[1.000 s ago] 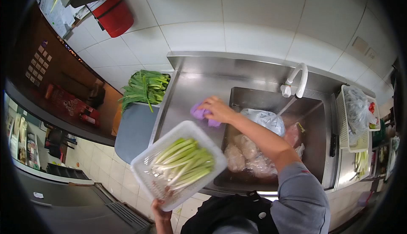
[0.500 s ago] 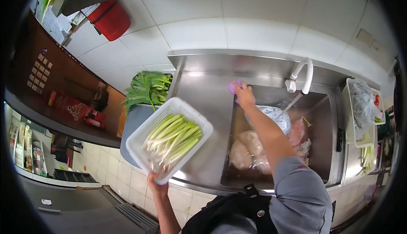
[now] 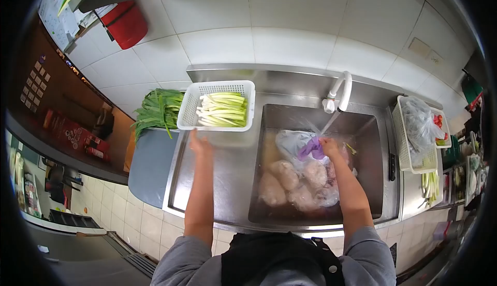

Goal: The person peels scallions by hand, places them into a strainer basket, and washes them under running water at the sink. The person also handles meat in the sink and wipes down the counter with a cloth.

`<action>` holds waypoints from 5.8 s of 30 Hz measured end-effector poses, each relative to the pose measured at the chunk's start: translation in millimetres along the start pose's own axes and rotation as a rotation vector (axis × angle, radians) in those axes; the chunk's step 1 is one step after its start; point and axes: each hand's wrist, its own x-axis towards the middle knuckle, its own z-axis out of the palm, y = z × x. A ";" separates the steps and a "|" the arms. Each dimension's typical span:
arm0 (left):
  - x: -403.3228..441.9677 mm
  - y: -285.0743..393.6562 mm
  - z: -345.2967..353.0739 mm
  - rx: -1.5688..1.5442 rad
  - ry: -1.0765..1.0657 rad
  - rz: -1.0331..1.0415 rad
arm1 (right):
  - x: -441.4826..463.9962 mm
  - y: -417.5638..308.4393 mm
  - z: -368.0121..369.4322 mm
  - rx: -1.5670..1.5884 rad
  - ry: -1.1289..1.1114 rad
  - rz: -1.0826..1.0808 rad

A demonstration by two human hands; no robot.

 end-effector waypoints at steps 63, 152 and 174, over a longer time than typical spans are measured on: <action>-226.0 -216.5 196.4 1.133 -1.296 0.488 | 42.0 -53.2 -115.0 -0.122 0.190 -0.633; -222.0 -291.4 151.3 0.487 -0.374 -0.019 | 119.1 -27.1 -35.1 0.298 0.238 0.081; -326.9 -216.7 35.7 0.616 -0.773 0.327 | -119.8 -18.3 5.0 1.944 -0.542 0.404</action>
